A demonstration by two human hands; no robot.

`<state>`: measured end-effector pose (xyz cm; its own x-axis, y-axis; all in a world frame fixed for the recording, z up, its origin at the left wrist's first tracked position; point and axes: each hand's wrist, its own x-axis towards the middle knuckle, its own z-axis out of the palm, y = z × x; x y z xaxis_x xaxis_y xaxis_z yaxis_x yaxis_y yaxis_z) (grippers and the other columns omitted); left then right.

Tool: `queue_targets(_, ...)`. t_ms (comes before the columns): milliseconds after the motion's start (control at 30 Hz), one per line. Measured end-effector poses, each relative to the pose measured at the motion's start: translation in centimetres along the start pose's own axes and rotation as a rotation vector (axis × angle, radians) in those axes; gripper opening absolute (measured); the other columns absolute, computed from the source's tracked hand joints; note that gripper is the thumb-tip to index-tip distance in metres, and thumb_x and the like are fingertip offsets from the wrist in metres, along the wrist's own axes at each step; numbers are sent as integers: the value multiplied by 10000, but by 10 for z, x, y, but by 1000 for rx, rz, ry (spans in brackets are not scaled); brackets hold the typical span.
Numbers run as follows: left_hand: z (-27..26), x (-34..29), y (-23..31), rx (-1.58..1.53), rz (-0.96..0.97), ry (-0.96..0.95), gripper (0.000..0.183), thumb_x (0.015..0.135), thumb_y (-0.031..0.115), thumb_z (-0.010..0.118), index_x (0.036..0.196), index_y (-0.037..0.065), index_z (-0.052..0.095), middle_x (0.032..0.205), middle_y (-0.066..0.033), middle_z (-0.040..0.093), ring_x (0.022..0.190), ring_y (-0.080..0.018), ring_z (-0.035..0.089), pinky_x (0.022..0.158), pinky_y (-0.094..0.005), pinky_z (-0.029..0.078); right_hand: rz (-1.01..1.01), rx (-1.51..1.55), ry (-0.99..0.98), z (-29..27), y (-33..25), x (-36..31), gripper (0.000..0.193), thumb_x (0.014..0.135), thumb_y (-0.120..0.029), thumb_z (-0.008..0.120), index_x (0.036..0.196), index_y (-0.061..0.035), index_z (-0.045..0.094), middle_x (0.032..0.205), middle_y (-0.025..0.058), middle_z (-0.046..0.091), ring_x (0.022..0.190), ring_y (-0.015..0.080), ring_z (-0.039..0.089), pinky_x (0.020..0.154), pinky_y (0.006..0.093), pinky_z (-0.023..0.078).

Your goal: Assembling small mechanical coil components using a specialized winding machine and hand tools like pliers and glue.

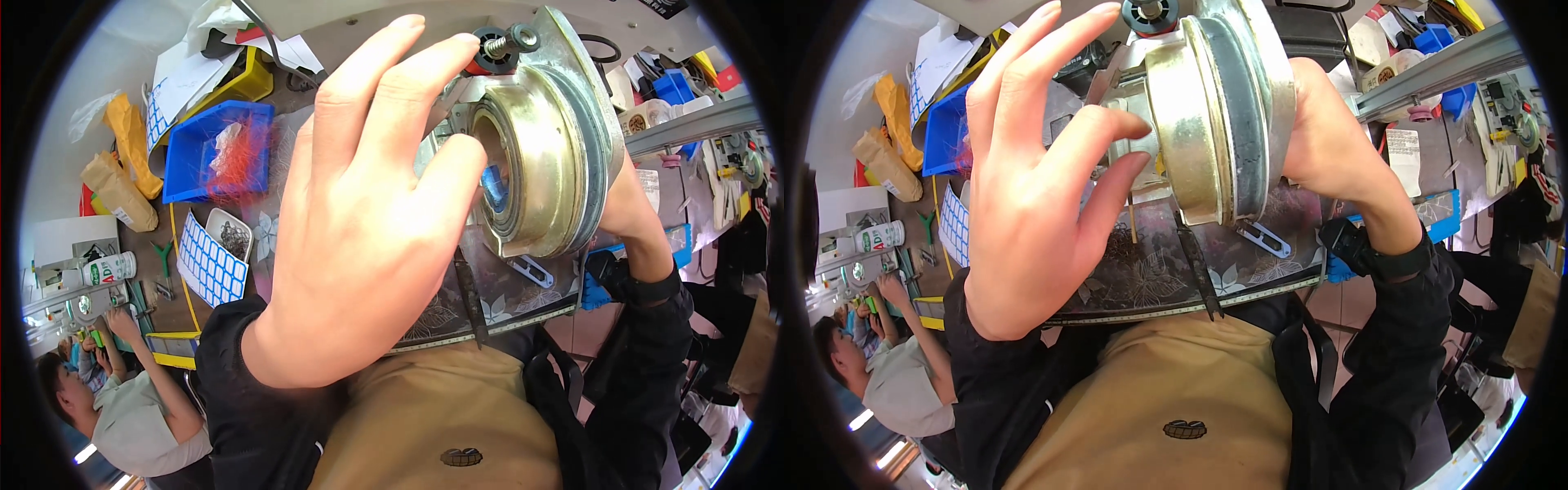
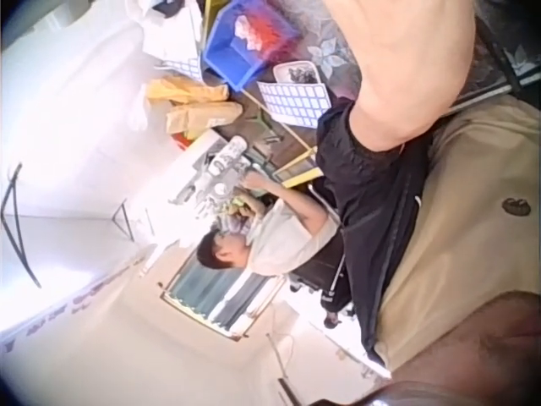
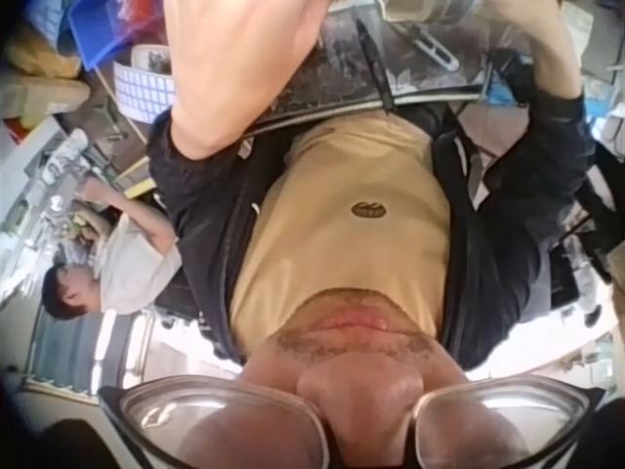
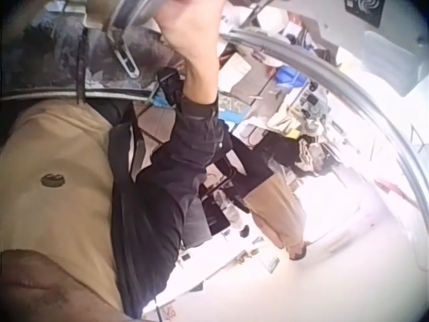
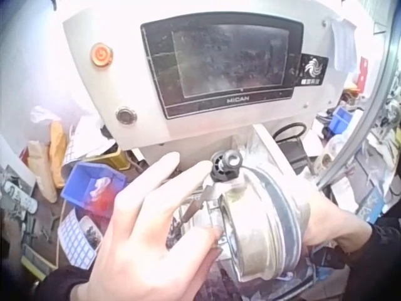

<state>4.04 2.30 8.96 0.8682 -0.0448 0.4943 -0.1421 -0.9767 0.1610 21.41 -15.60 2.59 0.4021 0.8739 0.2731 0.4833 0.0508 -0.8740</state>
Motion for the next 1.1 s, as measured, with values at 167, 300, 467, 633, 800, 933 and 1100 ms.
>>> queue_targets(167, -1, 0, 2, 28, 24, -7, 241, 680, -24, 707, 907, 47, 667, 1249, -113, 584, 1254, -372, 489, 1028, -444, 389, 10, 4, 19, 2, -5, -4, 192, 770, 5, 702, 953, 51, 664, 841, 52, 698, 767, 65, 571, 716, 269, 495)
queue_targets(300, 6, 1, -1, 34, 39, -26, 226, 680, -36, 701, 887, 46, 664, 1229, -107, 591, 1246, -371, 497, 1023, -444, 393, 35, 16, 37, 2, -3, -6, 181, 785, 1, 686, 956, 53, 662, 833, 41, 691, 767, 58, 564, 708, 265, 492)
queue_targets(467, -7, -21, -19, -149, -41, 24, 176, 731, -105, 658, 846, 27, 635, 1052, -97, 609, 1118, -339, 581, 938, -413, 452, 103, -42, 63, -3, -10, -13, 165, 818, -21, 659, 964, 56, 659, 801, 17, 661, 754, 44, 546, 672, 244, 469)
queue_targets(633, -9, -62, -43, -228, -173, 126, 157, 743, -60, 678, 862, 35, 645, 923, -99, 620, 862, -289, 589, 754, -371, 442, 229, -2, 233, -20, -11, -46, 168, 940, -114, 604, 817, 2, 607, 699, -42, 530, 644, 17, 436, 565, 192, 321)
queue_targets(800, 4, -82, -57, -204, -248, 175, 150, 780, -50, 666, 883, 56, 643, 889, -71, 632, 826, -257, 593, 717, -346, 409, 258, -123, 245, -26, -25, -46, 215, 963, -121, 606, 778, -16, 574, 693, -47, 508, 621, 11, 401, 560, 195, 298)
queue_targets(933, 13, -88, -66, -190, -265, 218, 139, 801, -37, 654, 897, 63, 636, 887, -61, 637, 824, -250, 598, 731, -342, 402, 224, -190, 258, -19, -27, -40, 193, 957, -81, 599, 782, -5, 573, 686, -56, 480, 620, 7, 375, 559, 189, 279)
queue_targets(1100, 23, -91, -72, -212, -279, 204, 124, 809, -21, 650, 903, 57, 628, 894, -65, 640, 836, -252, 607, 740, -347, 402, 237, -220, 228, -19, -23, -42, 135, 944, -45, 597, 827, 23, 598, 705, -74, 465, 632, -2, 352, 557, 179, 268)
